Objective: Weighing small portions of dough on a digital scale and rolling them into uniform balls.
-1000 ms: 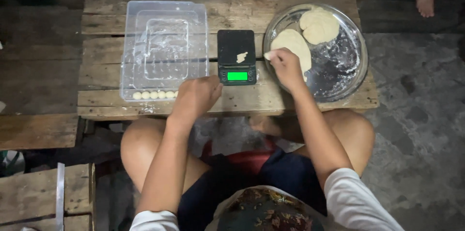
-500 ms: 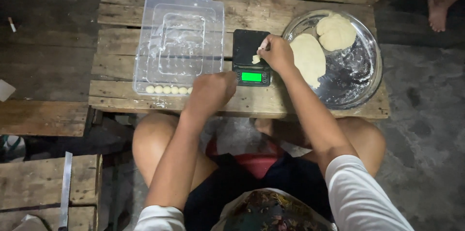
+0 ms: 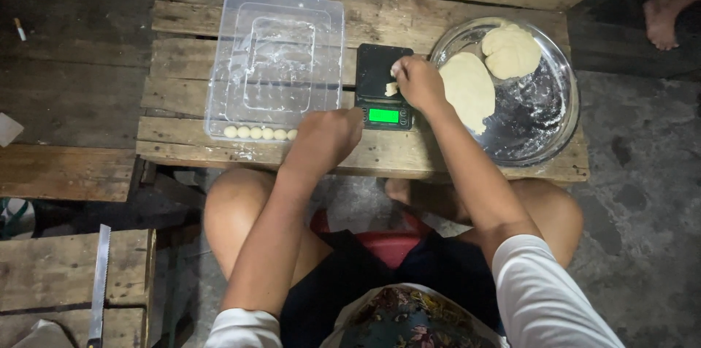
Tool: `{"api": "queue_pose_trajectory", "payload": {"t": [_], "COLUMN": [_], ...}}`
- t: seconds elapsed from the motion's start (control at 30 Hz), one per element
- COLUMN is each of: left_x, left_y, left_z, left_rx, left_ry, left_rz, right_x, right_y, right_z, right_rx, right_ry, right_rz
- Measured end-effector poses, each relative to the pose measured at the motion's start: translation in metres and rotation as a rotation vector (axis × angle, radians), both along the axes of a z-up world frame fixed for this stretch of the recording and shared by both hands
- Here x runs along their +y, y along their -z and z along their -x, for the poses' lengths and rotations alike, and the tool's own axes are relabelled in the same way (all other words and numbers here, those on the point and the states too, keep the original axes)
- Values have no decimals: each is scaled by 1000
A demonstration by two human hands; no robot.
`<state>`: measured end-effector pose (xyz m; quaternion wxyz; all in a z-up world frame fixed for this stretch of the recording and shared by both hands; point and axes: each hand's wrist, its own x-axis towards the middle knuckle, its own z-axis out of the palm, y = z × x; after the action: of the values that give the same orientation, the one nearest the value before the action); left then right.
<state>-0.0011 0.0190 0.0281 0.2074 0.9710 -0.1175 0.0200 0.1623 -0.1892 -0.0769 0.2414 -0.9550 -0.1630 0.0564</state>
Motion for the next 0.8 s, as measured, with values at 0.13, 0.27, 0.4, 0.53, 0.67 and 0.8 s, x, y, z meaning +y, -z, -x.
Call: {"api": "queue_pose_trajectory", "payload": {"t": [0.13,0.27,0.4,0.53,0.67,0.8], "left_x": [1,1,2,1,0,0], "left_y": [-1,1,1,-3,0,3], "left_z": [0,-1,0,0,0,0], "left_rx": [-34,-11,-22,-30,-24,-25], "left_ry": [4,14,14,16,17,15], "left_rz": [-16,-13,1,-14,-29,-18], "right_x": [2,2,1,1,-1,-1], "right_y": [-1,-3,-2,-1,6,5], "right_z": [2,5,5,5,2,3], "right_rx": [-2,-28,-57,-33,-43,-46], "right_ry": [9,-21,-45,-21,-12,-1], "right_rz": [-38,-53,-47,-66,-86,-101]}}
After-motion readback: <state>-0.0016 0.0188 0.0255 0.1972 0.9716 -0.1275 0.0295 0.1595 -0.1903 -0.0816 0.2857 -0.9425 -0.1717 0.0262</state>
